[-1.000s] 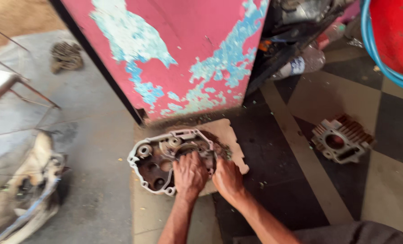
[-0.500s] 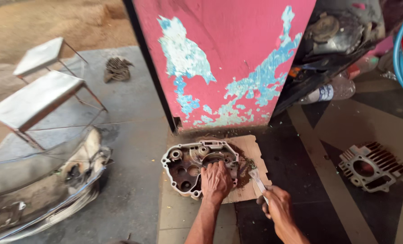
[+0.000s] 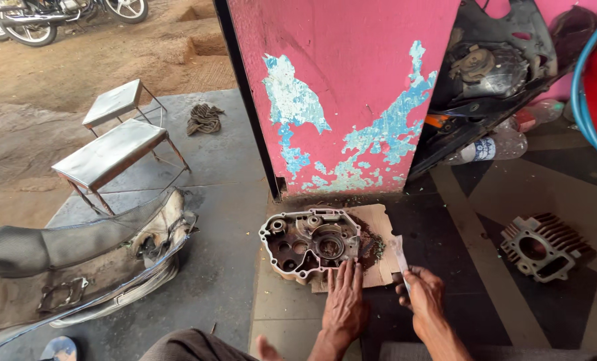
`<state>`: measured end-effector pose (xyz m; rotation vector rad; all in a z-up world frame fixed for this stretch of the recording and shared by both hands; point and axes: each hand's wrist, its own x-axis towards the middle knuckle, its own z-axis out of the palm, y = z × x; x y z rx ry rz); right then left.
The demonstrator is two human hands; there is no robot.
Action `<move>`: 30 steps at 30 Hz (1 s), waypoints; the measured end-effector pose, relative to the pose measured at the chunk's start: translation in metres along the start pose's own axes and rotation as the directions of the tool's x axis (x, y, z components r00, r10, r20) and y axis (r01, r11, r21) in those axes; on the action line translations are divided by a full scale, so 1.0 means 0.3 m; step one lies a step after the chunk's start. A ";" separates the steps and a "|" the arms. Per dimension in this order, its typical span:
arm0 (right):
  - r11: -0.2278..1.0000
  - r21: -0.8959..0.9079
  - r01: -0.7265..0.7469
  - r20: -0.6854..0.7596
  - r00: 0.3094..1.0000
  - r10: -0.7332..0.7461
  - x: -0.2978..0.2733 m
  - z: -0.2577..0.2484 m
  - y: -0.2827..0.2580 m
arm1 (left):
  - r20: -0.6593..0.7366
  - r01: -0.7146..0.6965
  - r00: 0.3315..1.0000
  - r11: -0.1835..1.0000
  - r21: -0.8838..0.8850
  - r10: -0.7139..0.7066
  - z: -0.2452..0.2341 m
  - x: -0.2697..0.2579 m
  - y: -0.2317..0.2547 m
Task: The person cleans a motorcycle engine casing by scraping old gasket material and debris from the mating surfaces using a flat metal scraper and then wipes the interior with a cloth.
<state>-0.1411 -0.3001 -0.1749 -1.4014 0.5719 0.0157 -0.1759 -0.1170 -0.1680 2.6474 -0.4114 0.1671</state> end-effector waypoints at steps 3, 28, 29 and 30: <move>0.997 -0.076 -0.004 -0.018 1.000 0.003 0.013 -0.013 0.050 | 0.064 -0.043 0.997 0.991 0.124 0.035 0.028 0.005 -0.049; 0.989 -0.150 0.015 0.082 0.997 -0.002 0.050 0.043 0.112 | -0.450 0.201 0.875 0.980 -0.003 -0.181 -0.082 0.151 -0.337; 0.987 -0.159 0.009 0.072 0.997 0.002 0.051 0.044 0.109 | -0.426 0.246 0.875 0.969 -0.013 -0.228 -0.118 0.157 -0.357; 0.986 -0.169 0.004 0.061 0.998 0.007 0.053 0.042 0.107 | -0.357 0.311 0.888 0.950 0.000 -0.291 -0.144 0.157 -0.365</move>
